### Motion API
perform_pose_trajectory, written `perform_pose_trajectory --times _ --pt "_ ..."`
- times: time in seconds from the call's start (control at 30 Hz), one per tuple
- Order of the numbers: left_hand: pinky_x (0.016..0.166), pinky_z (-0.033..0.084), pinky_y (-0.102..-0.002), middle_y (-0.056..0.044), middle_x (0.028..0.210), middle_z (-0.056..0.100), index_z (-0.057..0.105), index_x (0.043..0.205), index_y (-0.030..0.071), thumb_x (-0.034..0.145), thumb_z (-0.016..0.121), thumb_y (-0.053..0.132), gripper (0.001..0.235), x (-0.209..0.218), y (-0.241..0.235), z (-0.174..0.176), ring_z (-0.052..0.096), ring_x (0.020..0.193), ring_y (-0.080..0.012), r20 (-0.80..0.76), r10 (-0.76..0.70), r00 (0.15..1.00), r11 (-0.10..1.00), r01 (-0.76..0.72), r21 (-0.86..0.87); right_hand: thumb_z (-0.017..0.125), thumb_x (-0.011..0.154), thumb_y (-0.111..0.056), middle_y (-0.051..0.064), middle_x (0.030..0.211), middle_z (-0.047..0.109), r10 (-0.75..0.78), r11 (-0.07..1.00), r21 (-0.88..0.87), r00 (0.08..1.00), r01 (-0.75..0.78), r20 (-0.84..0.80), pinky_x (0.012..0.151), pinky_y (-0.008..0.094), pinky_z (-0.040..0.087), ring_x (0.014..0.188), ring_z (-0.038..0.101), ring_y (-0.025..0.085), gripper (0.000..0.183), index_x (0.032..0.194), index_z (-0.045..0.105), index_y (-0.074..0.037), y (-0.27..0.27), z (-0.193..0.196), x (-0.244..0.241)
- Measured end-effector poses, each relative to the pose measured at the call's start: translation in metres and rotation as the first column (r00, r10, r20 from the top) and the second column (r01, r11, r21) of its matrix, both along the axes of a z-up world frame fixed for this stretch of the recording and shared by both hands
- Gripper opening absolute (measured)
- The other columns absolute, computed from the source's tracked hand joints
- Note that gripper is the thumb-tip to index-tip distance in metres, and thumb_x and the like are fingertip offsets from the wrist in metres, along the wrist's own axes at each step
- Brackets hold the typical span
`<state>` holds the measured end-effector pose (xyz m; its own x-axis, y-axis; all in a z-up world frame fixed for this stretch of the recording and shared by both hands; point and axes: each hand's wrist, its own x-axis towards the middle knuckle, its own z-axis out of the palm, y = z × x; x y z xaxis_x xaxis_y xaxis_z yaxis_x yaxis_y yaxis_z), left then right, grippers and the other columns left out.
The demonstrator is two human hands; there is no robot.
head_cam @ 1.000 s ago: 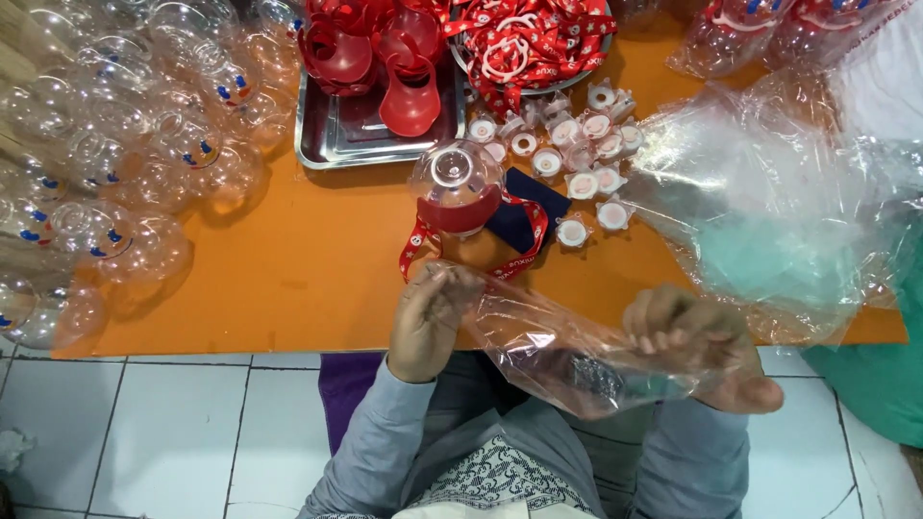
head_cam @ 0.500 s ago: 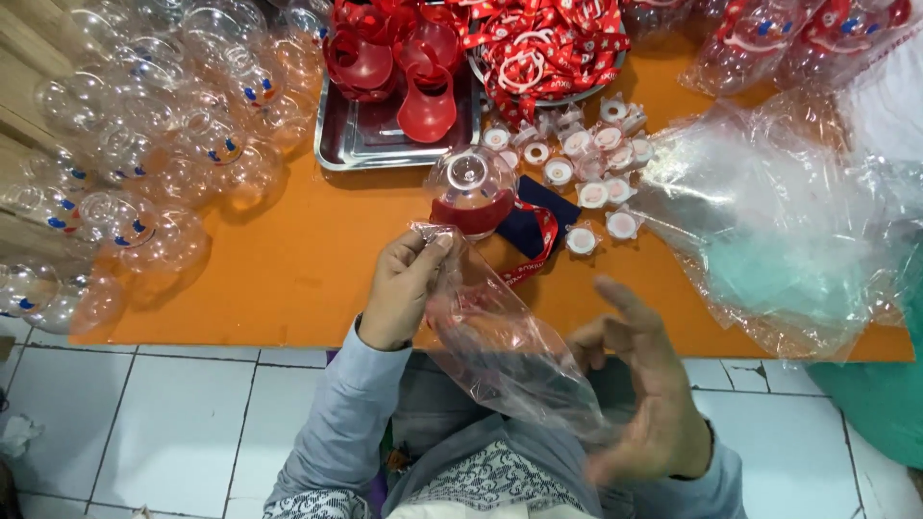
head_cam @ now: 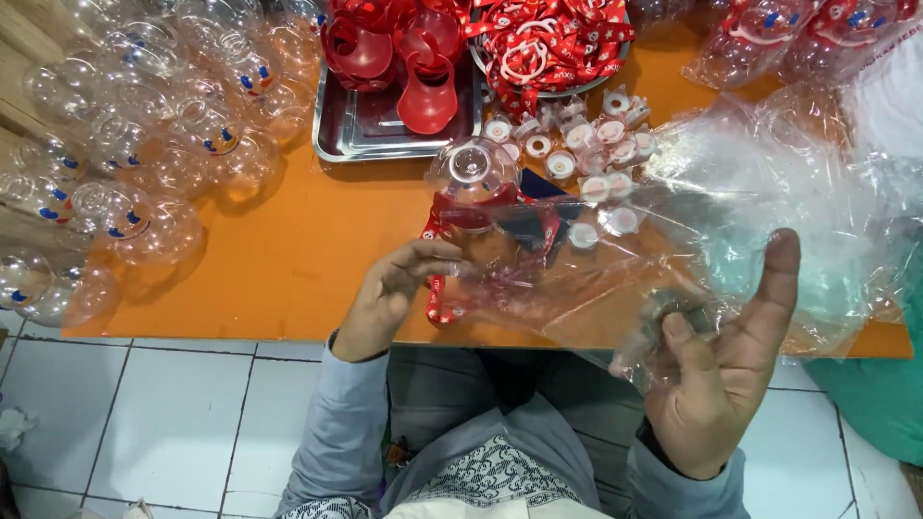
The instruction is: Assembling plastic bottles by attaching red lanyards and placing them into plastic bags.
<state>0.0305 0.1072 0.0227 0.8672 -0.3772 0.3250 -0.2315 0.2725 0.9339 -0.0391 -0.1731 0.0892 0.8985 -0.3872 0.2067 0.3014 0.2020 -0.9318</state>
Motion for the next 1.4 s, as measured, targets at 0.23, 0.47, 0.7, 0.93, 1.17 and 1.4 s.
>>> perform_pose_trajectory --times 0.23,0.47,0.7,0.93,1.17,1.4 --pt "0.106 0.057 -0.035 -0.016 0.117 0.07 0.016 0.159 0.005 0.079 0.086 0.009 0.106 -0.016 -0.027 0.034 0.067 0.115 -0.0213 0.077 0.213 0.974 0.972 -0.22 0.088 0.047 0.097 0.005 -0.002 0.178 0.003 0.106 0.992 -0.083 0.987 -0.097 0.121 0.058 0.037 0.057 0.055 0.041 0.018 0.082 0.168 0.009 -0.014 0.008 0.016 0.001" --pt "0.095 0.064 -0.042 -0.017 0.136 0.063 0.046 0.146 0.003 0.101 0.06 0.005 0.048 0.017 -0.031 0.015 0.07 0.116 -0.0317 0.026 0.15 0.988 0.971 -0.143 -0.191 0.074 0.1 -0.04 0.009 0.103 0.076 0.242 0.895 0.227 0.845 -0.385 0.477 0.069 0.033 0.069 0.082 0.075 0.017 0.093 0.167 0.019 -0.006 -0.013 -0.011 0.056" --pt "0.11 0.053 -0.04 -0.023 0.121 0.071 0.046 0.147 -0.006 0.099 0.051 -0.008 0.048 0.044 -0.048 -0.003 0.071 0.105 -0.0223 -0.037 -0.092 0.995 0.692 0.038 -0.72 0.049 0.1 -0.024 -0.001 0.08 0.059 0.493 0.792 0.417 0.87 -0.446 -0.007 0.059 0.018 0.048 0.07 0.057 0.009 0.023 0.106 0.067 -0.011 0.018 -0.054 0.132" --pt "0.103 0.057 -0.032 -0.032 0.129 0.063 0.052 0.138 -0.008 0.094 0.049 -0.009 0.045 0.073 -0.036 -0.054 0.069 0.114 -0.0311 -0.032 -0.143 0.989 0.593 0.06 -0.803 0.042 0.101 -0.054 0.02 0.121 0.069 0.909 0.364 0.355 0.411 -0.861 0.066 0.101 0.048 0.058 0.114 0.069 0.027 0.068 0.14 0.05 0.001 0.037 -0.038 0.139" --pt "0.101 0.058 -0.042 -0.028 0.119 0.069 0.062 0.127 -0.006 0.091 0.055 -0.009 0.037 0.078 -0.032 -0.033 0.073 0.102 -0.032 0.024 -0.156 0.988 0.626 0.118 -0.771 0.043 0.107 -0.032 0.016 0.1 0.068 0.942 0.286 0.505 0.336 -0.814 0.009 0.088 0.039 0.06 0.094 0.073 0.026 0.046 0.141 0.055 -0.004 0.026 -0.076 0.168" --pt "0.117 0.045 -0.023 -0.01 0.127 0.069 0.056 0.139 -0.007 0.105 0.038 -0.012 0.039 0.056 -0.019 0.046 0.064 0.125 -0.0142 0.179 -0.241 0.954 0.719 0.299 -0.627 0.055 0.1 -0.017 0.016 0.08 0.067 0.83 0.458 0.599 0.557 -0.657 -0.023 0.069 0.037 0.055 0.074 0.067 0.027 0.021 0.109 0.068 -0.002 0.017 -0.091 0.192"
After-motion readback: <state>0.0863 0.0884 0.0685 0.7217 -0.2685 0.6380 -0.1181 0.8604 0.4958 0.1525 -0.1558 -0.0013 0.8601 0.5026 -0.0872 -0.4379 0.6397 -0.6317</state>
